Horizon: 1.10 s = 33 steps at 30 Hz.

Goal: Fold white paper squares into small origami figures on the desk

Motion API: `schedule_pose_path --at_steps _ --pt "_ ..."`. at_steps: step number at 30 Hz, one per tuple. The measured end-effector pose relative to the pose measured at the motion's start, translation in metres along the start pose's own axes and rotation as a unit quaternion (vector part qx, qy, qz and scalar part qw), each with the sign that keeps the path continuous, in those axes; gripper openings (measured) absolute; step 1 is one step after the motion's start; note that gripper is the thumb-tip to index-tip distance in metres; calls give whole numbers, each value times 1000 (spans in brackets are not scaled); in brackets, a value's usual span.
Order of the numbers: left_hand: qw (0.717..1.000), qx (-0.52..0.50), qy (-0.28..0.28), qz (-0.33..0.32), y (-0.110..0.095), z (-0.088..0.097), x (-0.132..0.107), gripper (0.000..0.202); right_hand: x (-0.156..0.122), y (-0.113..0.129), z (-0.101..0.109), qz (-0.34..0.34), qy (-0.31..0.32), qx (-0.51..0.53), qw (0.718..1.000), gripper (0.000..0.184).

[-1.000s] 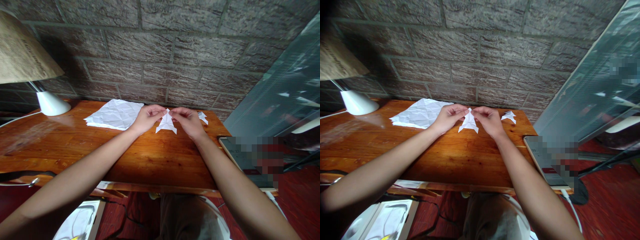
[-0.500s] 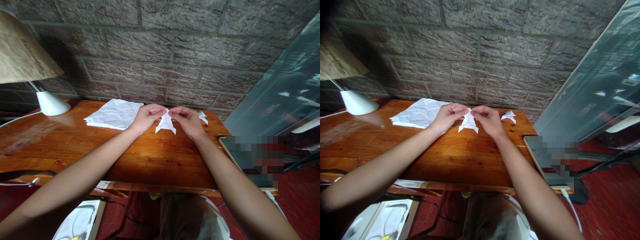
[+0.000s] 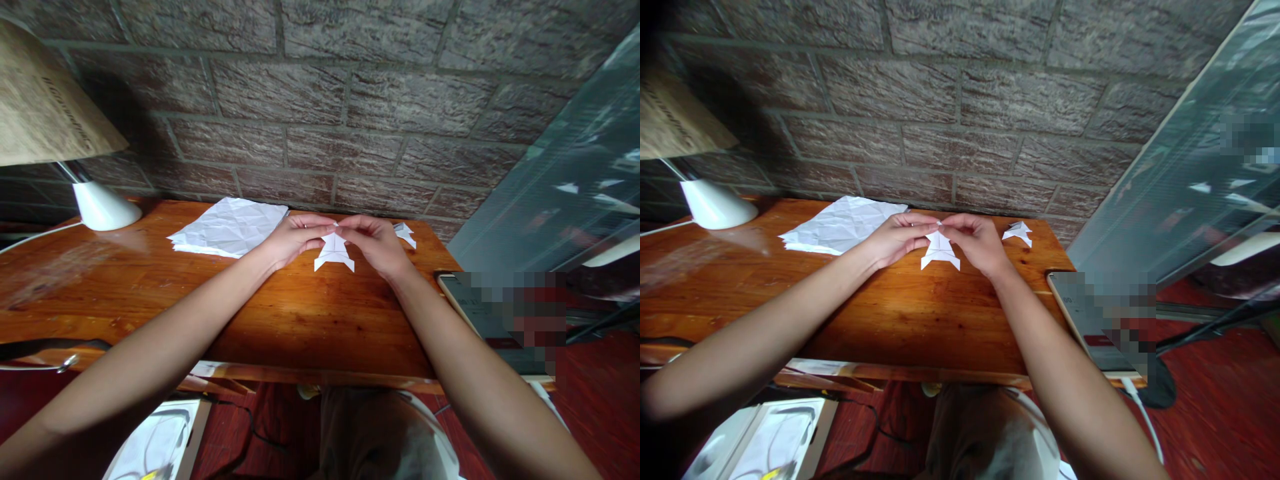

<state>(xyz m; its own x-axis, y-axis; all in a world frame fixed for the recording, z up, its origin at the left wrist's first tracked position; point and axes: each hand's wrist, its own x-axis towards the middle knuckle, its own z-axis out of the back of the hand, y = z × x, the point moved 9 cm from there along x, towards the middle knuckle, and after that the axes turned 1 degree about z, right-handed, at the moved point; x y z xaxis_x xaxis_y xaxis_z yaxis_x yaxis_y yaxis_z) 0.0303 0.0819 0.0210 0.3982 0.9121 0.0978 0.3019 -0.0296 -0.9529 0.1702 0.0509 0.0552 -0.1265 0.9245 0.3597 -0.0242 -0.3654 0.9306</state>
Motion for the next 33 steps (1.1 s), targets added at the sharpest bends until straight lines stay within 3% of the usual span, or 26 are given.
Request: schedule_pose_path --at_steps 8,16,26,33 --pt "992 -95 47 62 9 -11 1 24 1 0 1 -6 1 19 1000 28" --pt "992 -97 35 73 12 -10 1 19 1 -4 -2 -20 10 42 999 32" --pt "999 21 -12 -37 -6 -2 0 26 0 -5 -2 -17 4 12 1000 33" --pt "987 104 -8 -121 -19 -7 -3 26 -2 -6 -9 -41 47 -17 998 41"
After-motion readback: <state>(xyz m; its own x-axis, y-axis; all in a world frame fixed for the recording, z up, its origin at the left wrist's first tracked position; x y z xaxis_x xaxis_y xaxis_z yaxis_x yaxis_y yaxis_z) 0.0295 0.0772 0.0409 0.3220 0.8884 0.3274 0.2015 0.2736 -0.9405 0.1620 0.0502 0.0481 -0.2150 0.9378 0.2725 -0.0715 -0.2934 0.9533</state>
